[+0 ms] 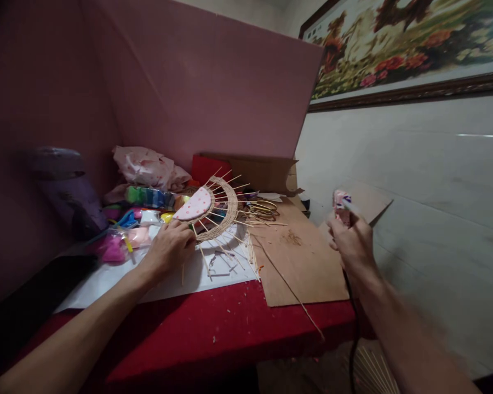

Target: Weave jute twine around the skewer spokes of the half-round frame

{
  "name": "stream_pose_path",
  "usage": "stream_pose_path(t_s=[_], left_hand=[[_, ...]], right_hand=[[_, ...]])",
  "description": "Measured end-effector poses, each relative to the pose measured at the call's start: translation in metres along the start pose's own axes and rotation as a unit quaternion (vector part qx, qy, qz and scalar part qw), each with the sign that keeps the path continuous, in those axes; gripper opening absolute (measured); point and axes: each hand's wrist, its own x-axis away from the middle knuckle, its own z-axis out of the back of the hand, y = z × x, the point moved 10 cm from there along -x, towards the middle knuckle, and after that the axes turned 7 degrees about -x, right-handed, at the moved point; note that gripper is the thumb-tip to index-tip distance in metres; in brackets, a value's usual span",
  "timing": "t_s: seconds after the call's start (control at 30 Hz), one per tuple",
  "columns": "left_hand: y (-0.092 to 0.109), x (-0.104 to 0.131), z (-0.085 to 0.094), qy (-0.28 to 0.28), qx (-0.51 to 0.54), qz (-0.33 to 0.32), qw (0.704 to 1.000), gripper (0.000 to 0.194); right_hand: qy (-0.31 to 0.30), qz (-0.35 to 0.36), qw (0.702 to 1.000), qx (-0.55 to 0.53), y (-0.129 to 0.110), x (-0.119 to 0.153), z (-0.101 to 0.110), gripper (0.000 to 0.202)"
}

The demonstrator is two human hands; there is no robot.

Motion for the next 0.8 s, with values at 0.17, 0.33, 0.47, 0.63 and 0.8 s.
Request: stream_pose_path(t_s=[0.17, 0.33, 0.47, 0.63, 0.8], left_hand=[[0.002, 0.0, 0.001, -0.008, 0.006, 0.001, 1.0, 0.021], [0.002, 0.0, 0.001, -0.008, 0.018, 0.0, 1.0, 0.02], [0.002, 0.0, 0.001, -0.001, 0.003, -0.002, 1.0, 0.02], [0.002, 0.0, 0.002, -0.003, -0.01, 0.005, 1.0, 0.022], [0.003, 0.0, 0.003, -0.001, -0.008, 0.003, 1.0, 0.022]], right_hand=[[-0.261, -0.177, 0.924, -0.215, -0.022, 0.076, -0.079, 0.024], [-0.427, -0.305, 0.828, -0.2, -0.024, 0.147, -0.144, 0.027], [-0.491, -0.298, 0.793, -0.204, -0.028, 0.165, -0.175, 0.021], [-0.536, -0.293, 0.773, -0.173, -0.03, 0.175, -0.195, 0.017], [-0.517, -0.277, 0.795, -0.158, -0.025, 0.17, -0.2, 0.017]])
